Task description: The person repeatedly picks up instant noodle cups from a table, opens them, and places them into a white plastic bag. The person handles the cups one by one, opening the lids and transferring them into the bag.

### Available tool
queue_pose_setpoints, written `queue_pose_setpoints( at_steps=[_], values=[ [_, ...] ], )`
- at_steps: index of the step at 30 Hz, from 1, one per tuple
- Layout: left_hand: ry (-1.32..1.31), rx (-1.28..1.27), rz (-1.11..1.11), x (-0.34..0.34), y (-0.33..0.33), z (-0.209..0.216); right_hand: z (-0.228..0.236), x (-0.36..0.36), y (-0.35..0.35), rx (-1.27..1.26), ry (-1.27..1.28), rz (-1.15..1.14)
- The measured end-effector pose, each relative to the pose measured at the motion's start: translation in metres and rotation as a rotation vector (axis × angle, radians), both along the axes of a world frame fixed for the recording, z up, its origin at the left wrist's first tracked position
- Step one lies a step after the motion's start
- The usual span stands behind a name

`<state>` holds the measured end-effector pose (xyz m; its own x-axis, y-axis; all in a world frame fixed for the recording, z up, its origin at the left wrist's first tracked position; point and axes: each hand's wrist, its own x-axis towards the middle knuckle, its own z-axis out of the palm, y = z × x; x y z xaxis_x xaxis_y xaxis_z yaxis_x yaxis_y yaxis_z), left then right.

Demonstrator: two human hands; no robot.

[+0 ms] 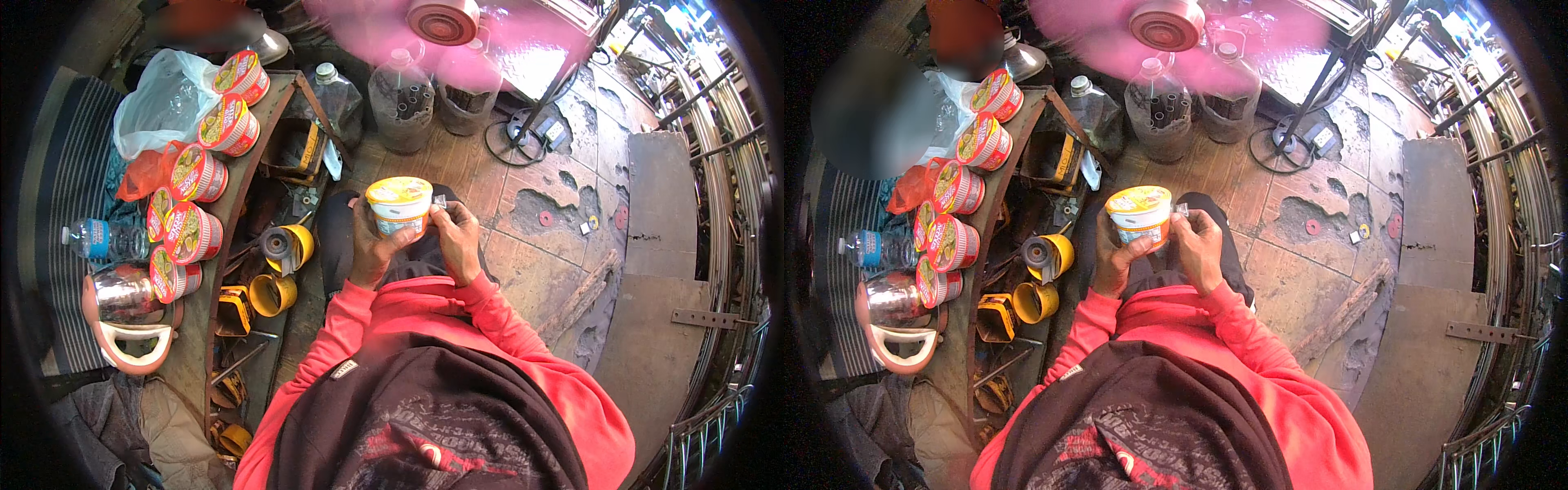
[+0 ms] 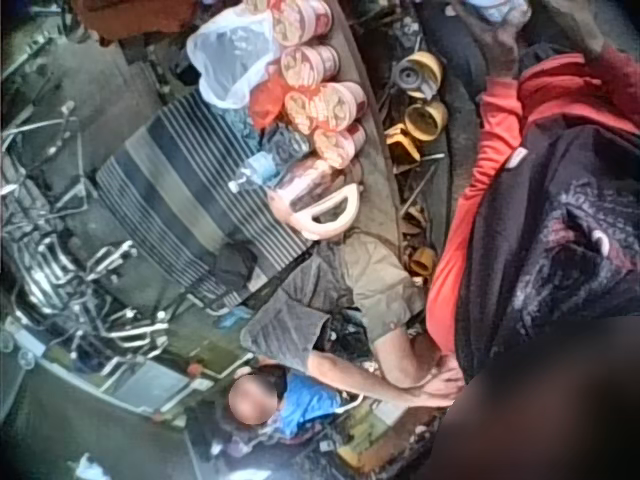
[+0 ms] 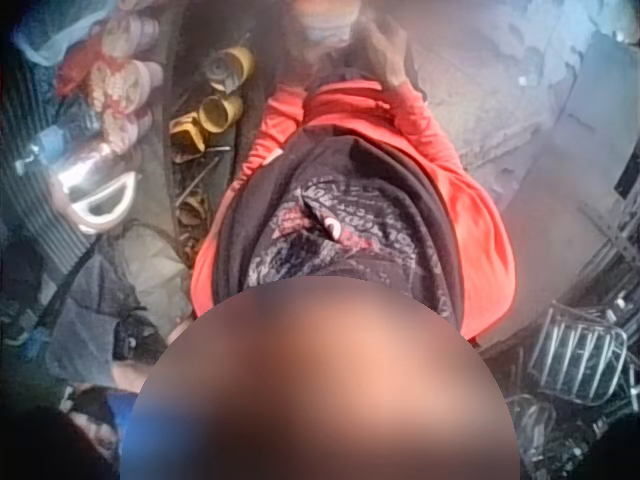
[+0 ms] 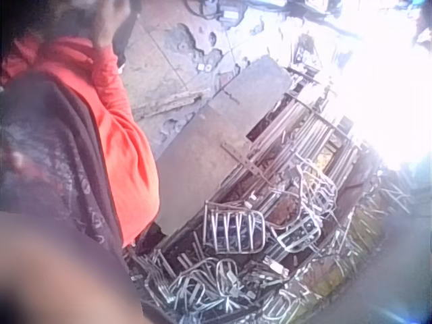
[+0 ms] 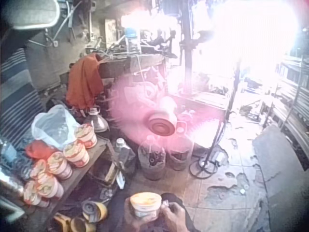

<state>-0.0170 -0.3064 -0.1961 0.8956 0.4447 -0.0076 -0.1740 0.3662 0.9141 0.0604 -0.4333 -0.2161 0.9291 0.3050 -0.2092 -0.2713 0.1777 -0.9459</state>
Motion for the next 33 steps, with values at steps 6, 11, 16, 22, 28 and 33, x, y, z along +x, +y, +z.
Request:
queue_pose_setpoints(
  at_steps=[6, 11, 16, 22, 28, 33],
  values=[
    [-0.077, -0.492, -0.028, -0.006, 0.004, -0.006, -0.009, 0.01, -0.013, 0.351, 0.473, -0.085],
    [-0.147, -0.399, 0.083, -0.004, 0.011, -0.007, 0.011, 0.009, -0.017, 0.434, 0.424, 0.145],
    [-0.109, 0.075, 0.048, -0.003, 0.015, 0.003, 0.031, -0.003, 0.002, 0.517, 0.305, 0.418],
    [-0.107, 0.452, 0.187, -0.018, 0.03, 0.009, 0.028, 0.007, 0.02, 0.357, 0.021, 0.529],
    [0.096, 0.908, 0.45, -0.036, 0.049, 0.018, 0.026, 0.0, 0.042, 0.229, -0.045, 0.585],
    [0.257, 0.941, 0.744, -0.045, 0.03, 0.032, 0.006, -0.023, 0.061, 0.449, 0.115, 0.747]
  ],
)
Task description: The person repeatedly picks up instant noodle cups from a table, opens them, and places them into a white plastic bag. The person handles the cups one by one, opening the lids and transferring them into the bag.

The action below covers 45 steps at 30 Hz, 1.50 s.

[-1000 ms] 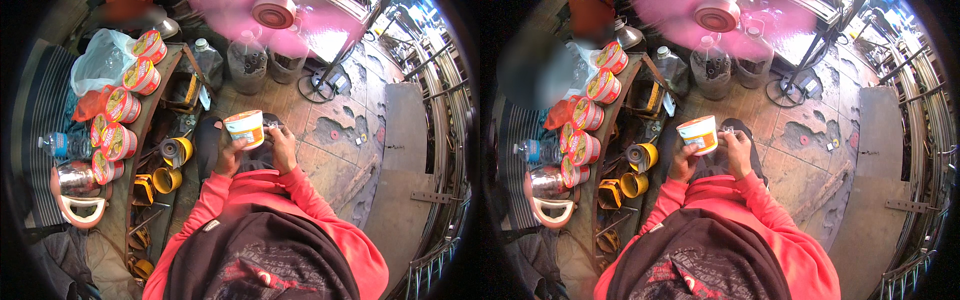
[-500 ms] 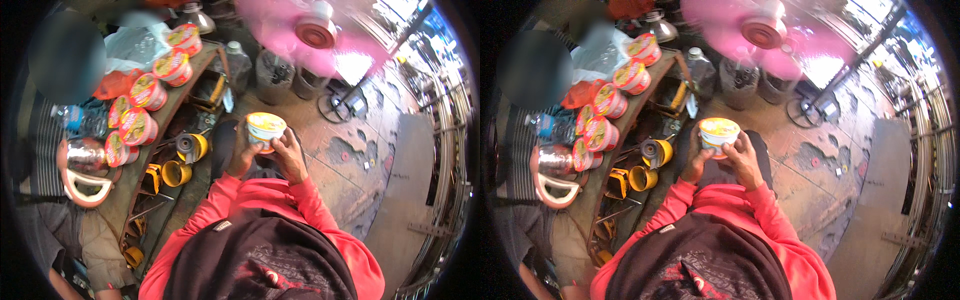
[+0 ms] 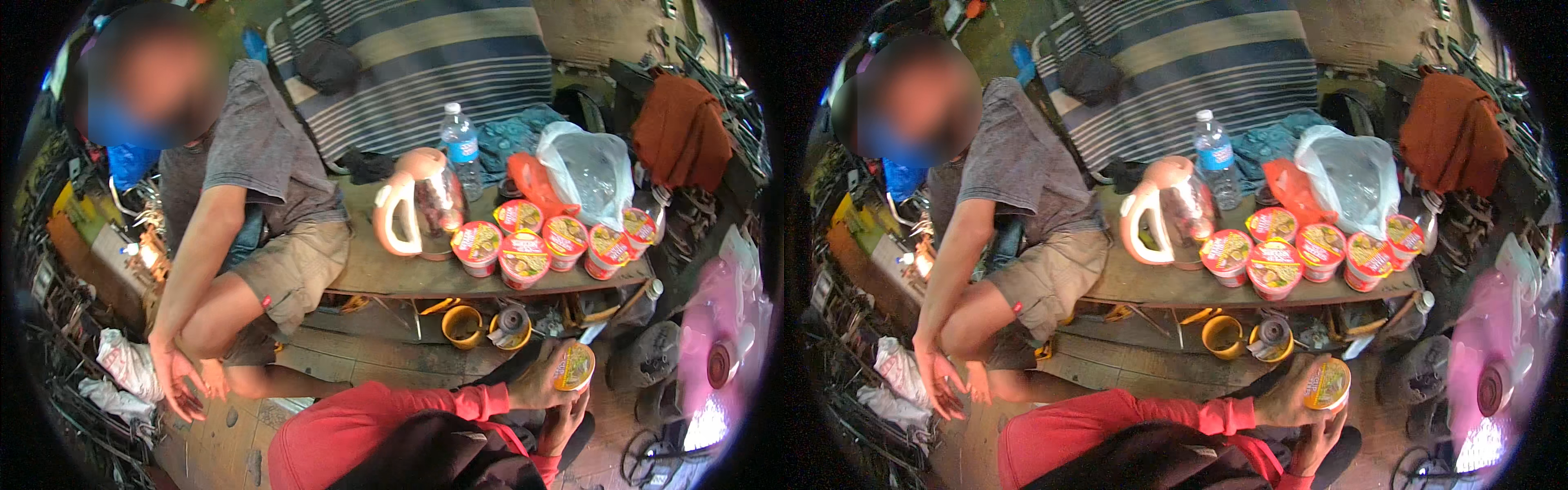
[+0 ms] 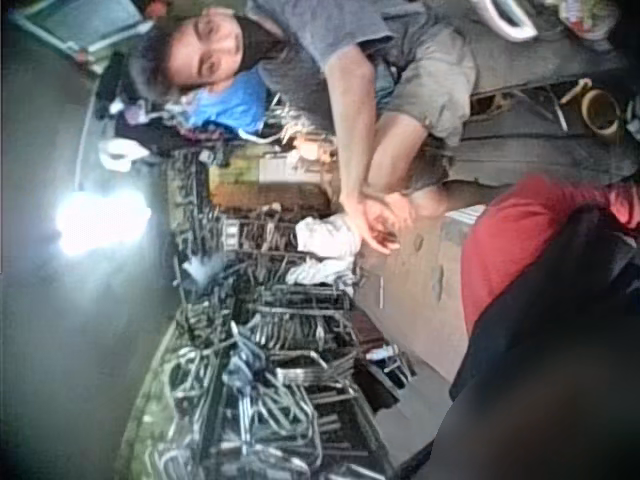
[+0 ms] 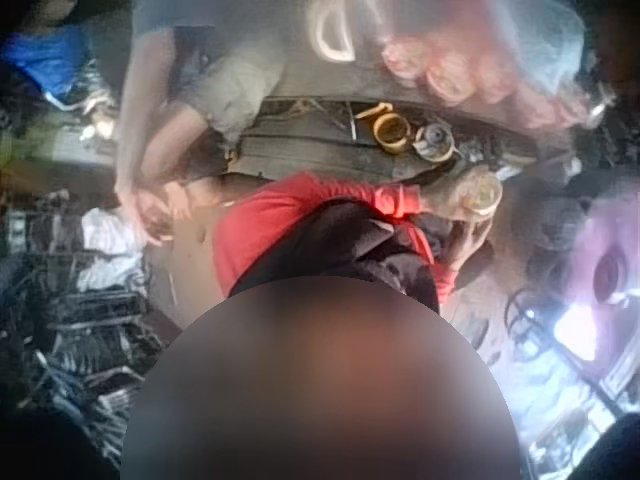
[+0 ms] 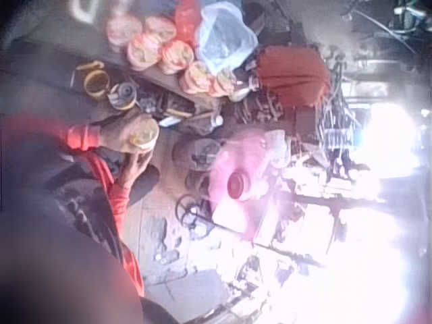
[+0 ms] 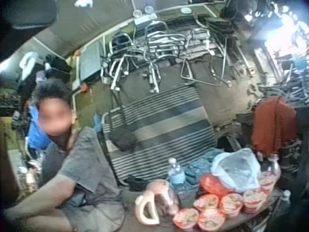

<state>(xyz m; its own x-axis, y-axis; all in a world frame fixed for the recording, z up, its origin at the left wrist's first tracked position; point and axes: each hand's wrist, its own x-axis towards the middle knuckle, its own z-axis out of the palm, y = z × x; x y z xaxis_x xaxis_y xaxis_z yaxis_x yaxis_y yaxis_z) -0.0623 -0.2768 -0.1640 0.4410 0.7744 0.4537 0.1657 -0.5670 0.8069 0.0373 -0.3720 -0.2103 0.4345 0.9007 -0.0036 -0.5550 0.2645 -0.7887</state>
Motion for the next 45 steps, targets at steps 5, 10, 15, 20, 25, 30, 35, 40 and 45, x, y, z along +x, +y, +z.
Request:
queue_pose_setpoints(
  at_steps=[5, 10, 15, 20, 25, 30, 35, 40, 45],
  values=[
    [0.177, -0.078, 0.141, -0.018, -0.005, -0.002, -0.014, -0.008, 0.003, -0.137, -0.236, -0.007],
    [0.192, -0.04, 0.194, -0.016, -0.01, -0.001, -0.009, -0.015, 0.005, -0.015, -0.488, -0.143],
    [0.223, -0.091, 0.142, -0.009, -0.008, 0.003, -0.015, -0.004, -0.003, -0.11, -0.476, -0.174],
    [0.24, -0.141, 0.099, 0.001, -0.008, 0.0, -0.031, 0.005, -0.01, -0.177, -0.529, -0.268],
    [0.102, -0.051, 0.084, 0.011, -0.004, -0.008, -0.029, 0.006, -0.006, -0.107, -0.45, -0.312],
    [0.018, -0.212, 0.154, 0.017, -0.007, -0.007, -0.018, -0.002, 0.003, -0.152, -0.482, -0.409],
    [-0.035, -0.073, 0.114, 0.019, -0.006, -0.001, -0.013, 0.004, 0.005, -0.342, -0.698, -0.575],
    [-0.303, -0.396, -0.098, 0.023, -0.002, -0.005, 0.0, 0.019, -0.001, -0.26, -1.115, -0.579],
    [-0.441, -0.639, -0.065, 0.024, 0.006, 0.002, 0.028, 0.025, 0.016, -0.246, -1.08, -0.483]
  ],
)
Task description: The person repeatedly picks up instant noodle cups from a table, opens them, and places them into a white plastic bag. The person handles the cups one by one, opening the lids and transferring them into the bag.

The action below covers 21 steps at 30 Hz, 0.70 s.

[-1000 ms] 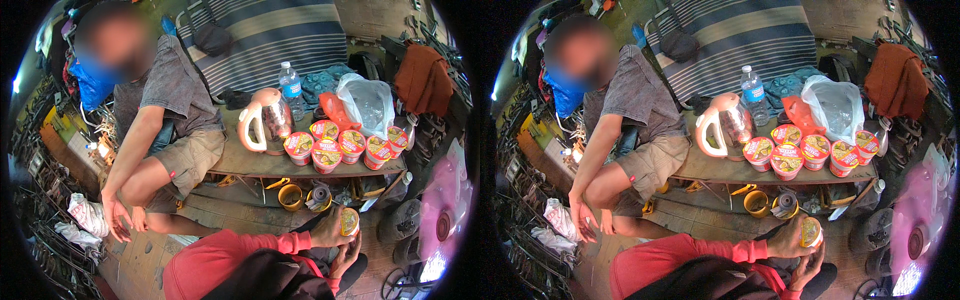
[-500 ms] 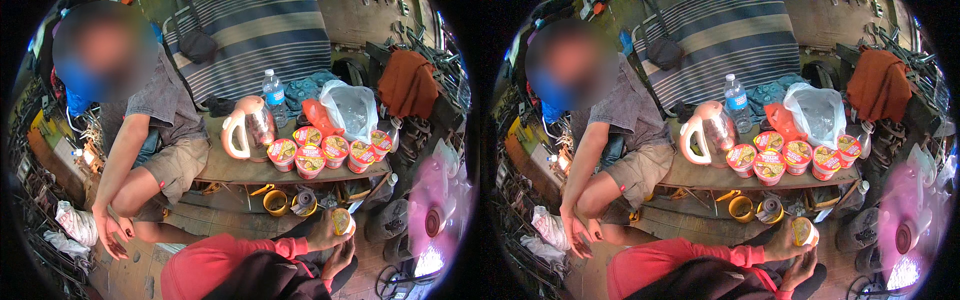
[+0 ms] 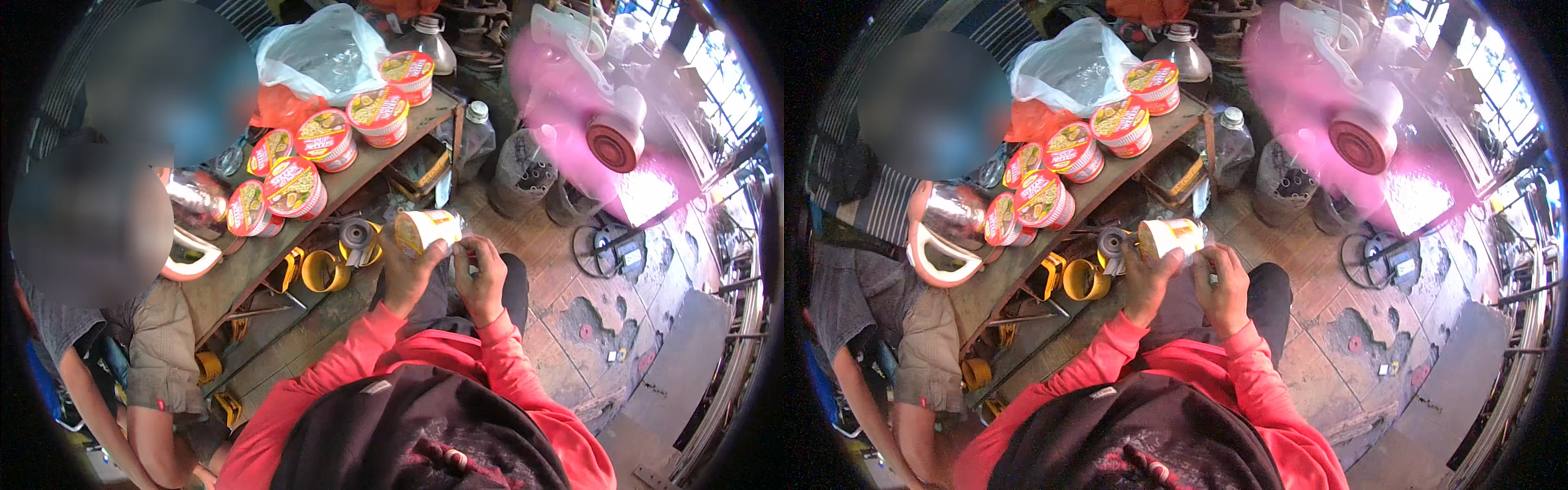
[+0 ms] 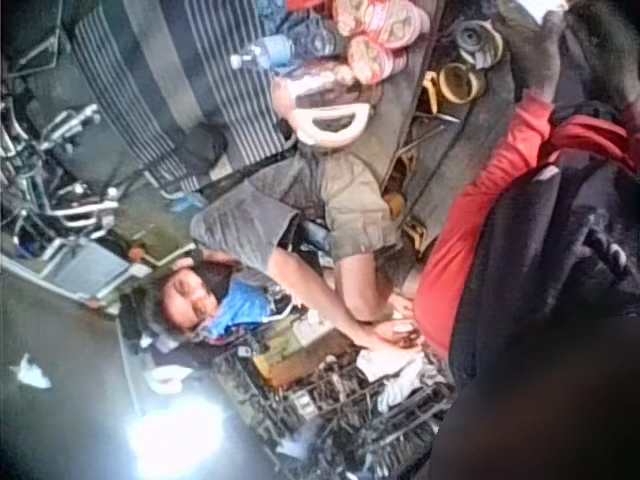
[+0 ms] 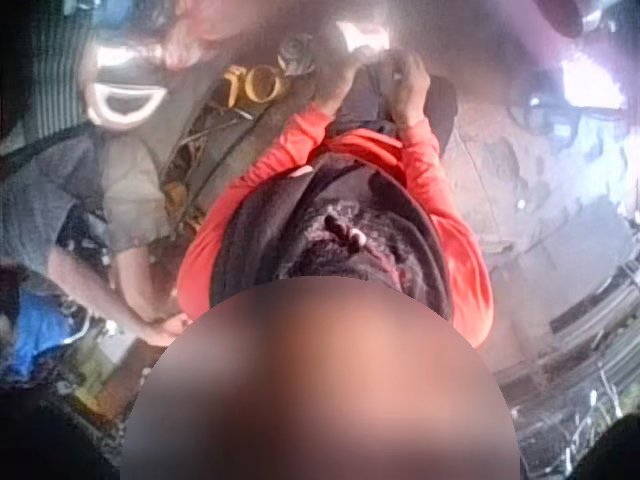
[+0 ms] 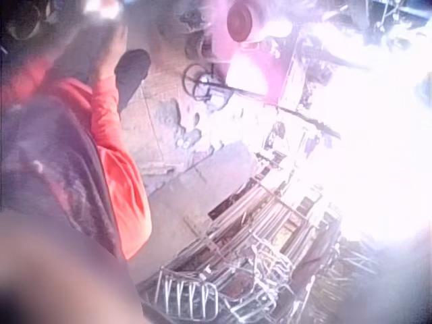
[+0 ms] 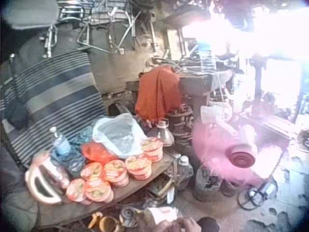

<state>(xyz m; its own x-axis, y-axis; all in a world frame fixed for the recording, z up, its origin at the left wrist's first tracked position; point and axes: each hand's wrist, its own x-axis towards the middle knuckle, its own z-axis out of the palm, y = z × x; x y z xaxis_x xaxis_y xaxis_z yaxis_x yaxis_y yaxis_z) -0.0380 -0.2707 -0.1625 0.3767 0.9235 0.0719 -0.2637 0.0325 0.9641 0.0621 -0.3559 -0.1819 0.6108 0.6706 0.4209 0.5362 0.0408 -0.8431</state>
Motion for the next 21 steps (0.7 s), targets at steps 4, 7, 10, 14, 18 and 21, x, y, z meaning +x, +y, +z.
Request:
queue_pose_setpoints(
  at_steps=[4, 7, 10, 14, 18, 21],
  values=[
    [0.058, 0.025, -0.092, -0.006, 0.006, 0.007, 0.02, -0.001, 0.006, 0.006, 0.018, 0.056],
    [0.031, 0.007, -0.125, -0.006, 0.008, 0.007, 0.022, 0.002, 0.008, 0.016, 0.055, 0.092],
    [-0.024, 0.011, -0.124, -0.006, 0.009, 0.005, 0.015, 0.005, 0.015, 0.092, -0.02, 0.043],
    [0.051, 0.086, -0.075, -0.006, 0.01, 0.005, 0.008, 0.001, 0.024, 0.099, -0.095, -0.071],
    [-0.037, 0.063, -0.095, -0.006, 0.011, 0.008, 0.015, 0.0, 0.019, 0.102, -0.078, 0.033],
    [-0.03, 0.102, -0.113, -0.005, 0.01, 0.011, 0.025, 0.004, 0.01, 0.032, -0.138, 0.088]
  ],
)
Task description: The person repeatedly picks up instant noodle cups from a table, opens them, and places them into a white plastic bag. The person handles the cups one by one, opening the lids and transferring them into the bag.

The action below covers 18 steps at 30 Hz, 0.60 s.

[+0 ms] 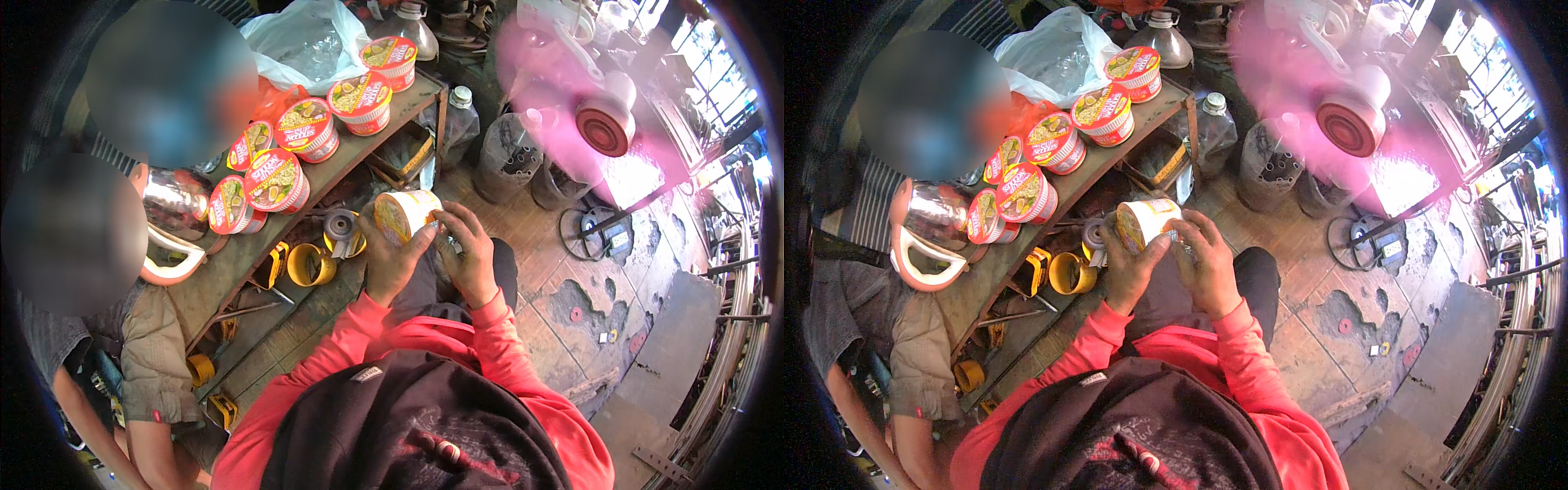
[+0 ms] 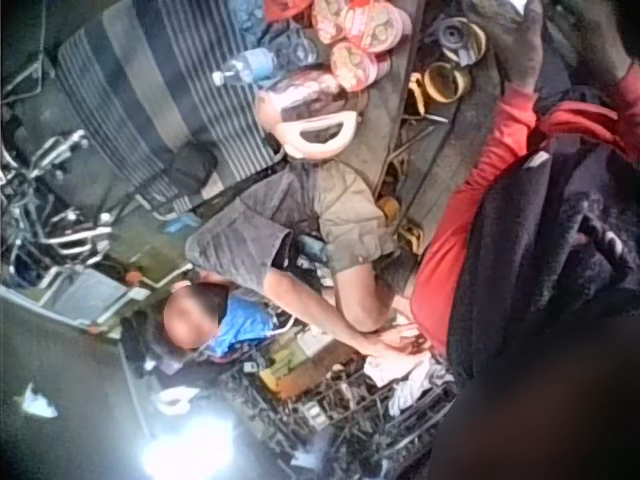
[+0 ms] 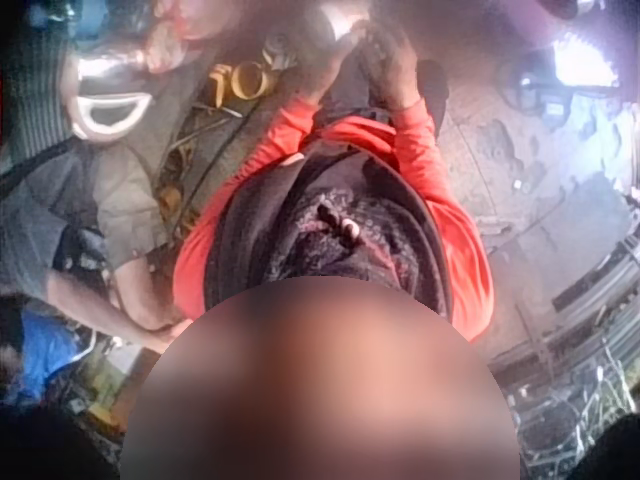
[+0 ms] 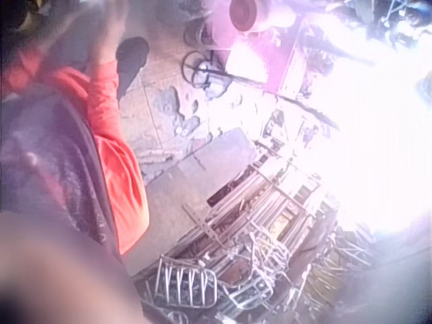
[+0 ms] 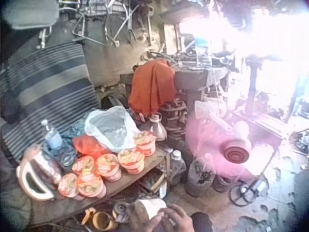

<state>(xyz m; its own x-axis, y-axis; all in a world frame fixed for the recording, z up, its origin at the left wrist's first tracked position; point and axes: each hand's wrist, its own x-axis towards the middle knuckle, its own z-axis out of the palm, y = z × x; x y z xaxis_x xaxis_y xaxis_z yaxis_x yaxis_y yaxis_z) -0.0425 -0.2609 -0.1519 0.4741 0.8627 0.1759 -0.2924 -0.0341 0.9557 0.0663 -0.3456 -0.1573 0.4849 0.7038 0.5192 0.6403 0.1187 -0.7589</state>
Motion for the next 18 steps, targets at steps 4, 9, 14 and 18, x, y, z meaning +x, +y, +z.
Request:
queue_pose_setpoints(
  at_steps=[4, 9, 14, 18],
  values=[
    [0.085, 0.105, 0.021, 0.001, -0.002, 0.003, 0.007, 0.007, -0.006, -0.059, -0.083, 0.04],
    [0.079, 0.111, -0.003, 0.001, 0.0, 0.0, 0.008, 0.014, -0.008, -0.028, -0.088, 0.069],
    [0.105, 0.145, -0.016, 0.002, 0.003, -0.006, 0.005, 0.013, -0.005, -0.022, -0.092, 0.0],
    [0.054, 0.122, -0.06, 0.005, 0.006, -0.007, -0.005, 0.015, 0.001, 0.044, -0.081, -0.1]
  ],
)
